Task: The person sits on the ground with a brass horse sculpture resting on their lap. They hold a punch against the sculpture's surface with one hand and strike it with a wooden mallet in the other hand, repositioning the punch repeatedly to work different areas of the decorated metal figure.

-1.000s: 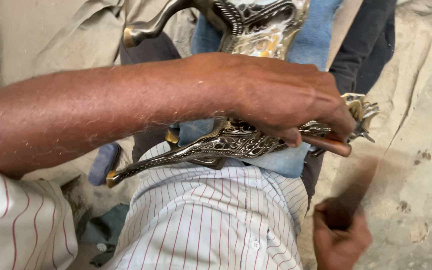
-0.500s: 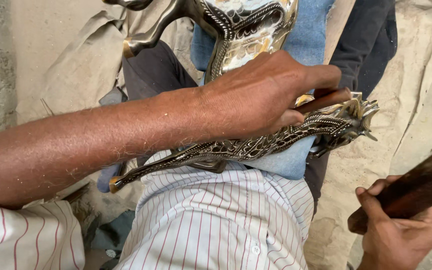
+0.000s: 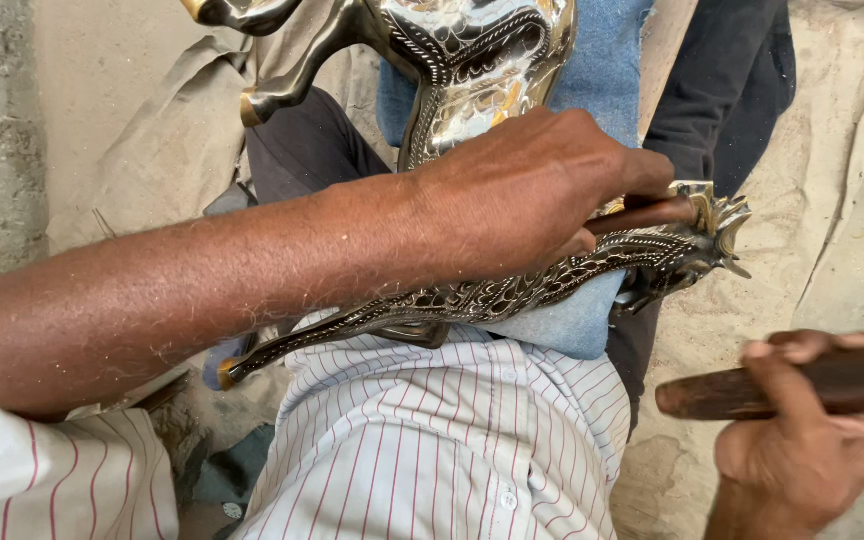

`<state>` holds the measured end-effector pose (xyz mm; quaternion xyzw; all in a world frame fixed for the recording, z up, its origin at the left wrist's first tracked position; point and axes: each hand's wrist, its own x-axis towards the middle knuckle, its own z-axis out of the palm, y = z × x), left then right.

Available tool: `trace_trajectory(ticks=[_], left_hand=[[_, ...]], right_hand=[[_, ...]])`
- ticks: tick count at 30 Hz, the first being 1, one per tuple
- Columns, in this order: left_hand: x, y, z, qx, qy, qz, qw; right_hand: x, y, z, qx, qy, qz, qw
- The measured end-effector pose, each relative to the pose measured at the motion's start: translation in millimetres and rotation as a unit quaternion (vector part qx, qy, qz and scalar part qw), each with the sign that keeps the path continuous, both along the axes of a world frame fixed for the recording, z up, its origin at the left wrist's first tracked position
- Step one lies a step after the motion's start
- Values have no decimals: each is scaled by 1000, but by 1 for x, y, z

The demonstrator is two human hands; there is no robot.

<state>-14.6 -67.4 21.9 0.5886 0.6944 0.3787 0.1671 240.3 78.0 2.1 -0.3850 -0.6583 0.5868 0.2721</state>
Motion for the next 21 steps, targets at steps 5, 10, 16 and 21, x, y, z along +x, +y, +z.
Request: trace_trajectory(ticks=[5,10,16,21], left_hand=[[-5,-5,20,-41,-47,-21,998],[-10,-28,24,111,-62,-26,992],[7,-44,8,21,-47,-41,998],[16,-47,3,-6,-32,-55,998]], right_hand=[[24,23,-1,285,-375,158,868],[57,9,-40,-24,-20,-12,999],[67,-10,-65,-135,-11,-51,989],[69,-41,-58,-47,-117,25,992]])
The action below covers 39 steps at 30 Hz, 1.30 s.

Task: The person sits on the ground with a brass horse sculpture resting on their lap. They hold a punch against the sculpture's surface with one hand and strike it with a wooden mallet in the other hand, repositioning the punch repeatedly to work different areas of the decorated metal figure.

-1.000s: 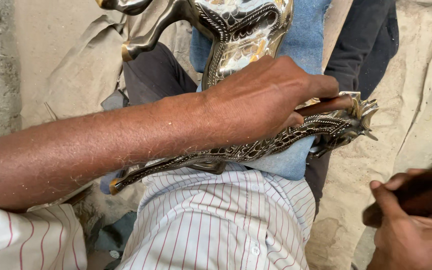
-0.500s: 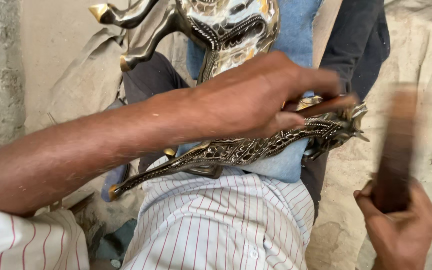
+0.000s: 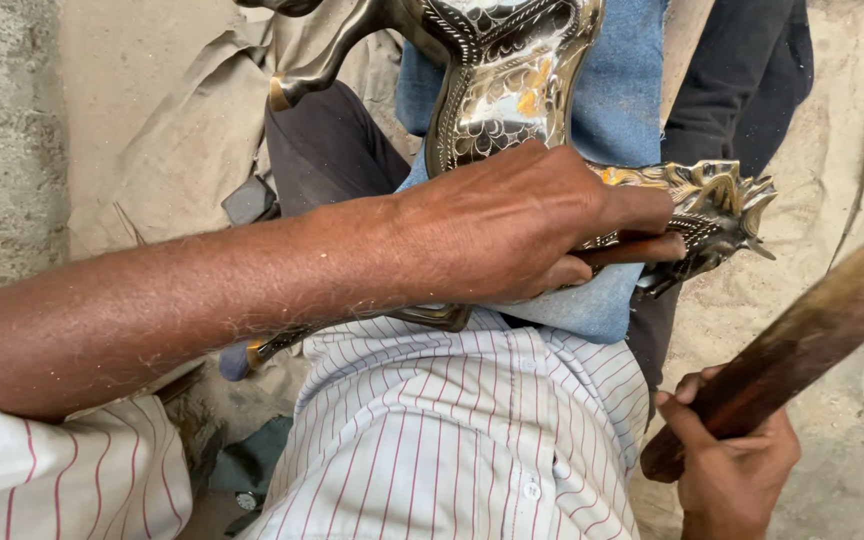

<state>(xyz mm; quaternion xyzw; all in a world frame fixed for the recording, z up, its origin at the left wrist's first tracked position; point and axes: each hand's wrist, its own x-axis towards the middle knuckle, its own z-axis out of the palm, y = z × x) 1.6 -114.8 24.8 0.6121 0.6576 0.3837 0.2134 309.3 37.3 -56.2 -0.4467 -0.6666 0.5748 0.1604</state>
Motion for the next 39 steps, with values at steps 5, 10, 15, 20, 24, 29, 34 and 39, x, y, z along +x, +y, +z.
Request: trace_trajectory(ticks=[5,10,15,20,24,29,34,39], left_hand=[[3,-2,1,45,27,-29,998],[7,0,6,-1,-6,-13,1000],[15,3,3,-3,62,24,998],[16,11,-2,-15,73,41,996],[17,12,-1,60,60,15,996],[12,15,-2,-10,49,6,999],[11,15,-2,54,79,-4,995],[11,4,4,3,6,-11,1000]], right_hand=[[-10,-23,29,106,-105,30,988],[-21,-25,51,96,-89,21,991],[-26,-19,47,134,-19,55,989],[-22,-9,39,-31,138,-19,990],[-15,2,36,97,-18,83,992],[-6,-1,24,185,-129,139,964],[-2,-1,14,161,-73,93,980],[0,0,10,61,-20,50,997]])
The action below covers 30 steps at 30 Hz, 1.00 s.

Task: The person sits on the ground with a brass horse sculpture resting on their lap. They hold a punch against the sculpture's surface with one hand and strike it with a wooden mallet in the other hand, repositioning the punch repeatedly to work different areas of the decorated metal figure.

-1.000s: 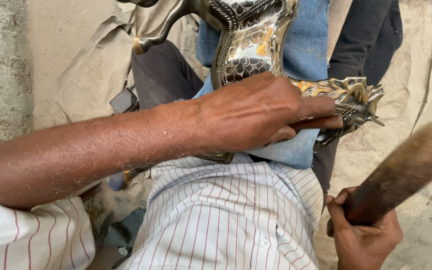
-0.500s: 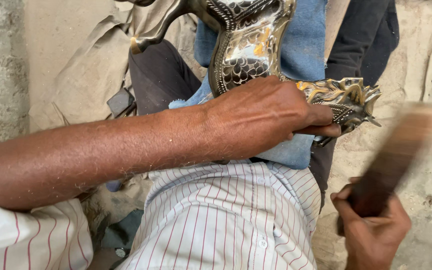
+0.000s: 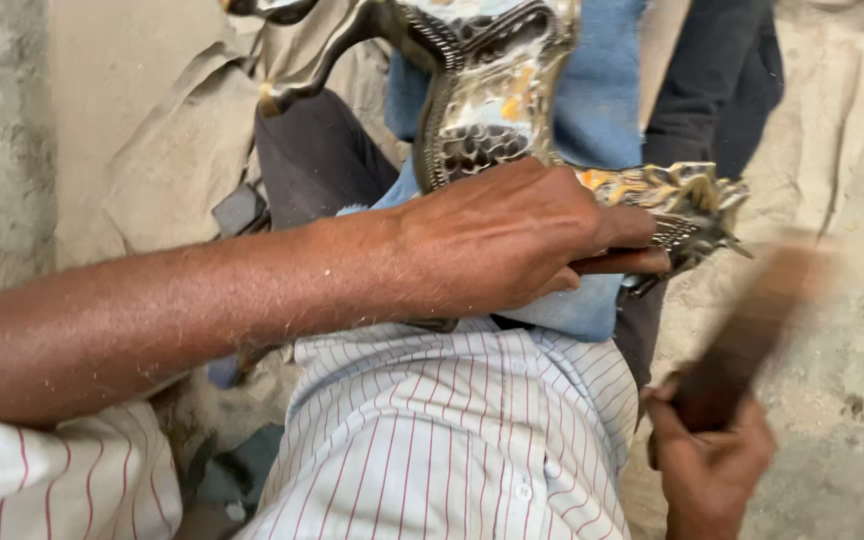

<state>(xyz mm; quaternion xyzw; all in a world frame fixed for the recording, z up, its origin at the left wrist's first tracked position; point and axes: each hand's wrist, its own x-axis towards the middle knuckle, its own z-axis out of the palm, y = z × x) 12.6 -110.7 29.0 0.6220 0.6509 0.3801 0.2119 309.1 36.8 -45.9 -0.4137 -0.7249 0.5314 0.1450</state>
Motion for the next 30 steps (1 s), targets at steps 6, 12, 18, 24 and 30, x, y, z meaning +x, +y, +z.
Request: trace_trajectory(ticks=[6,12,18,24,30], left_hand=[[2,-6,4,-11,34,9,999],[6,-9,7,80,-3,9,997],[11,5,-4,4,55,30,998],[5,-4,5,29,28,-4,999],[2,-12,11,-102,19,-9,995]], right_hand=[[-6,-7,7,-35,157,-74,984],[-13,-10,22,79,65,-7,995],[-9,-7,9,-16,123,-105,987],[1,-5,-8,-30,-26,13,999],[-11,-21,-3,-71,103,-90,988]])
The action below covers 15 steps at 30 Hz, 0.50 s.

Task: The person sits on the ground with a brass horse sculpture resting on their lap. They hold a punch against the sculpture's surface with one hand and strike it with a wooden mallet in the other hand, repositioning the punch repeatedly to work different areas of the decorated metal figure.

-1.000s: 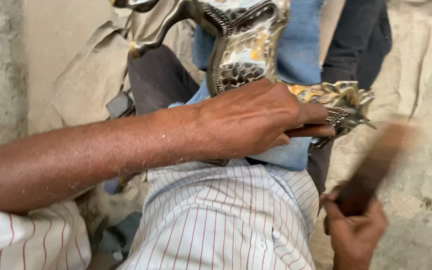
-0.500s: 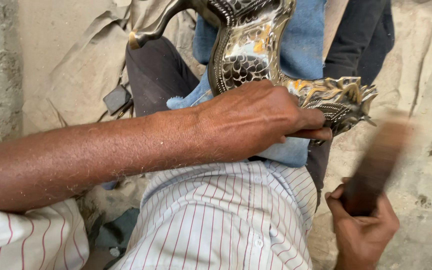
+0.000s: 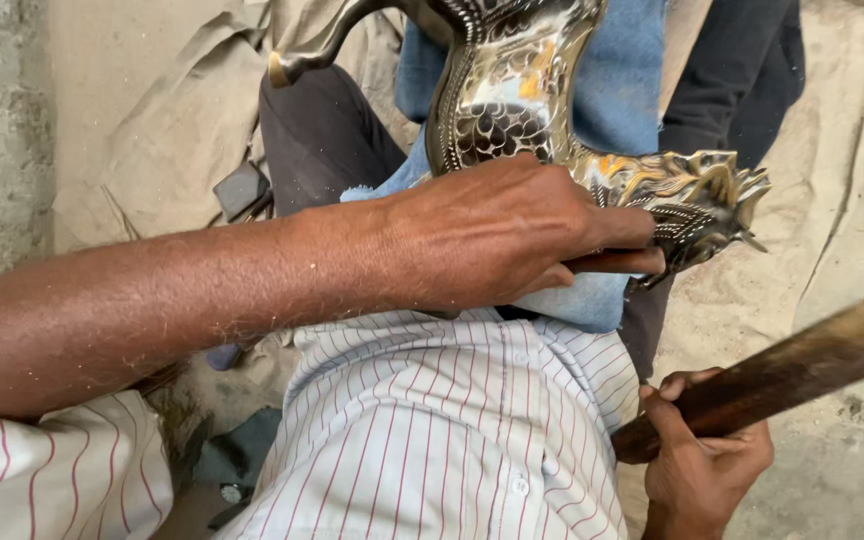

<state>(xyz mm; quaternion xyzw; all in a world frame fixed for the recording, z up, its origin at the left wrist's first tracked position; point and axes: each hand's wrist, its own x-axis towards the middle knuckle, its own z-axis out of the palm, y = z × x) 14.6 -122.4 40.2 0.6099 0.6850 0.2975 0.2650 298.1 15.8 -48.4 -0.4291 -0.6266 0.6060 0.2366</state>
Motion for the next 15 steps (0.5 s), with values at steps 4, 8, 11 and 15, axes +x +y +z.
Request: trace_trajectory(ticks=[4,8,11,15], left_hand=[[-1,1,-6,76,12,-26,997],[-4,0,-6,89,20,-40,995],[-3,-1,-5,84,14,-44,995],[-2,1,-7,84,20,-40,995]], right_hand=[[-3,-8,11,66,-127,13,990],[1,-14,13,92,12,-56,994],[7,-13,11,105,-50,0,993],[15,-5,5,139,-72,32,987]])
